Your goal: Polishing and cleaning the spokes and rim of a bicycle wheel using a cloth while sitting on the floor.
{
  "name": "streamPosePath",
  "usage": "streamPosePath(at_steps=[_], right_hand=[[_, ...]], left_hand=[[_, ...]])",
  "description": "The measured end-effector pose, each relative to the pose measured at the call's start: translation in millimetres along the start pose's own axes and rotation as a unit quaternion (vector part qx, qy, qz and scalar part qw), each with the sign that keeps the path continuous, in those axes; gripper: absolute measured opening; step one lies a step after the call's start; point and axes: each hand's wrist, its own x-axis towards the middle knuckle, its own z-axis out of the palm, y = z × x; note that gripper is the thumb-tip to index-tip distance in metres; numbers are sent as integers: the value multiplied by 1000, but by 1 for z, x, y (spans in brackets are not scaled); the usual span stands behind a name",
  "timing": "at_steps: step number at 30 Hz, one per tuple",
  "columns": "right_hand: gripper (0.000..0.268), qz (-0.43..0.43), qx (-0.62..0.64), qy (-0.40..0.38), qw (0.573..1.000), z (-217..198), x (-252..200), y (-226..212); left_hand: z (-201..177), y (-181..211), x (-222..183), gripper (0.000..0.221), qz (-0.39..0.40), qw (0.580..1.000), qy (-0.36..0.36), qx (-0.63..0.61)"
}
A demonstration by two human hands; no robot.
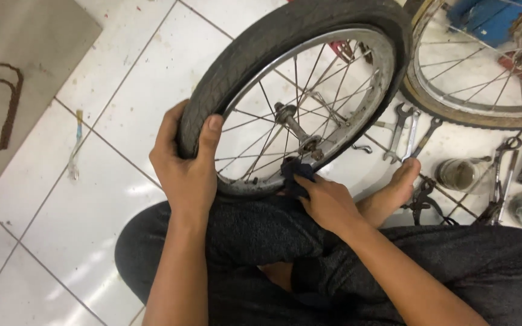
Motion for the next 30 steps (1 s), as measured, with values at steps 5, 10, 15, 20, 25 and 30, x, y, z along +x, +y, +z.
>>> streamPosePath(at_steps=[5,10,15,20,25,30], right_hand=[[39,7,26,2,1000,-11,-2,4],[40,-38,-12,7,999,-25,-20,-3],[42,-32,-4,6,999,5,-2,8],[39,-28,-24,-9,999,-7,-12,-1],[48,-19,-59,-16,998,-7,-12,-11],[48,15,-85,-3,996,17,2,-9]], left_hand=[[4,4,-2,41,11,1000,-2,2],[2,-2,-8,36,30,999,0,13],[-1,3,-11,38,40,999,-1,-4],[-1,7,-16,38,51,999,5,-11],[-2,8,-23,40,60,998,14,-30],[-5,6,-25,39,58,997,-6,-42]])
